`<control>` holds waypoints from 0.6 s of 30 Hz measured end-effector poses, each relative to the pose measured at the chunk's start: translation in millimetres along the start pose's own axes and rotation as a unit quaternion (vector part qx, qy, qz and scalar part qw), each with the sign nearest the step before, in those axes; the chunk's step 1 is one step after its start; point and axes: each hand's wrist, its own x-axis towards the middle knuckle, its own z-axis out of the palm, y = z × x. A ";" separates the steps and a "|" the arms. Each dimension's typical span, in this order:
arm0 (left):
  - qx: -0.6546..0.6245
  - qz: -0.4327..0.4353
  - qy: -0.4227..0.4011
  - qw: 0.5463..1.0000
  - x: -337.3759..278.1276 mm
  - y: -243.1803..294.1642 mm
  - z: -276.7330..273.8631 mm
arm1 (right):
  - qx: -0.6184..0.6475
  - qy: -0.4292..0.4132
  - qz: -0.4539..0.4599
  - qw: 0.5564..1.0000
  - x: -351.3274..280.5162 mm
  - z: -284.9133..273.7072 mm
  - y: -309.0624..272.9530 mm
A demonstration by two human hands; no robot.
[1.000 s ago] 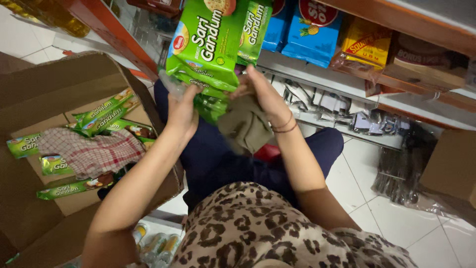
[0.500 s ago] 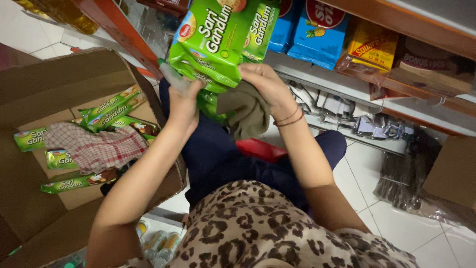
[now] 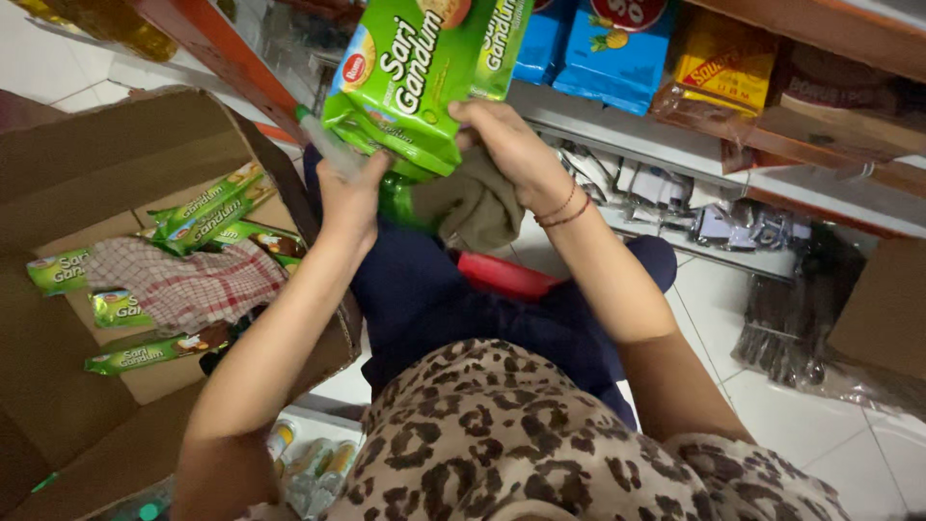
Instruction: The person takes snack packages from a cardboard box, scans them with a handheld scanner, and organizes them onto store shelves. They then sit on a crate to clean the bottom shelf surface using a spray bottle and a cloth.
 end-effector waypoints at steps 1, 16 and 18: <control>0.000 -0.002 -0.001 1.000 1.4 -4.5 -3.1 | 0.001 0.001 0.001 1.000 0.0 0.0 3.7; -0.263 -0.152 0.026 0.952 22.1 -4.4 -21.3 | -0.024 -0.002 -0.054 0.998 -55.3 -5.1 6.2; -0.251 -0.118 0.022 0.961 25.9 6.0 -16.1 | 0.001 0.026 -0.028 0.999 -74.8 -13.2 10.0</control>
